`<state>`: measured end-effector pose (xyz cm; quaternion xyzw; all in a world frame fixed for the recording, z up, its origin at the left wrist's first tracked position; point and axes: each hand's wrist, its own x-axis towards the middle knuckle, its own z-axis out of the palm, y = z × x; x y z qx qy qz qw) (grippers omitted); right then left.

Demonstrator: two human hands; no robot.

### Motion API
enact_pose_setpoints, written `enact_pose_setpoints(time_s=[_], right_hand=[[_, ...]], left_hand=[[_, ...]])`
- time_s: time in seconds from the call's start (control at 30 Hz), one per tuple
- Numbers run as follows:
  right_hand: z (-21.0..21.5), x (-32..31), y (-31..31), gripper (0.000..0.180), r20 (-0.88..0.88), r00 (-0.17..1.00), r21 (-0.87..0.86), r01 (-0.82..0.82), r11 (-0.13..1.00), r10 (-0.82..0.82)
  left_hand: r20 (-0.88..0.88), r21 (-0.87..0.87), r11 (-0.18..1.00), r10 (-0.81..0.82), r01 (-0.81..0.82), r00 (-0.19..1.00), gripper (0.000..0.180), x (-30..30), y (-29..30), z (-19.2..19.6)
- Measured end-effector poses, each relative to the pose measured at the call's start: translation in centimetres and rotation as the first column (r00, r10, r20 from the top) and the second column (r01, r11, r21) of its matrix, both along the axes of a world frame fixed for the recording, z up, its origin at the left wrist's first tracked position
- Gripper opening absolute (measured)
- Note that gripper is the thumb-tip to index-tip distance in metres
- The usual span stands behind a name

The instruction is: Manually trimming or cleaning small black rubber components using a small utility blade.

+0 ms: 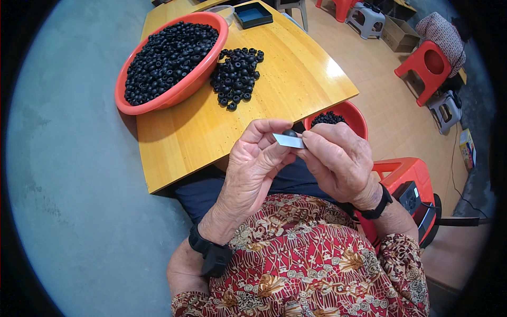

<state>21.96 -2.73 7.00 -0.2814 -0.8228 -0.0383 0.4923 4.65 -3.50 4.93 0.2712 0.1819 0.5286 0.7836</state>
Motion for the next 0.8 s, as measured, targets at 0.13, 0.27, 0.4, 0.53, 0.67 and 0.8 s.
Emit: enact_pose_setpoints(time_s=[0.13,0.27,0.4,0.53,0.67,0.8], right_hand=[[0.33,-0.04,-0.09,0.026,0.026,1.000,-0.013,0.006,1.000,-0.006],[0.31,0.03,-0.06,0.025,0.062,0.997,0.004,0.035,0.999,-0.036],[0.13,0.08,-0.12,0.025,0.092,0.994,0.001,0.054,0.999,-0.054],[0.02,0.10,0.00,0.025,0.086,0.995,0.020,0.041,0.999,-0.043],[-0.01,0.17,0.08,0.025,0.104,0.994,0.016,0.044,0.999,-0.046],[0.23,0.19,-0.31,0.026,0.143,0.988,-0.001,0.065,0.998,-0.064]], left_hand=[[-0.055,0.010,1.000,0.012,-0.012,0.998,0.026,-0.02,-0.02,-0.02],[-0.064,0.046,0.998,0.046,-0.043,0.997,0.027,0.04,0.04,-0.24],[-0.160,0.062,0.996,0.078,-0.069,0.984,0.027,-0.33,0.14,-0.25],[-0.158,0.079,0.995,0.077,-0.065,0.984,0.027,-0.27,0.14,-0.19],[-0.085,0.058,0.993,0.108,-0.103,0.990,0.021,-0.07,0.20,-0.53],[-0.005,0.002,0.998,0.066,-0.066,0.998,0.022,-0.26,0.27,-0.96]])
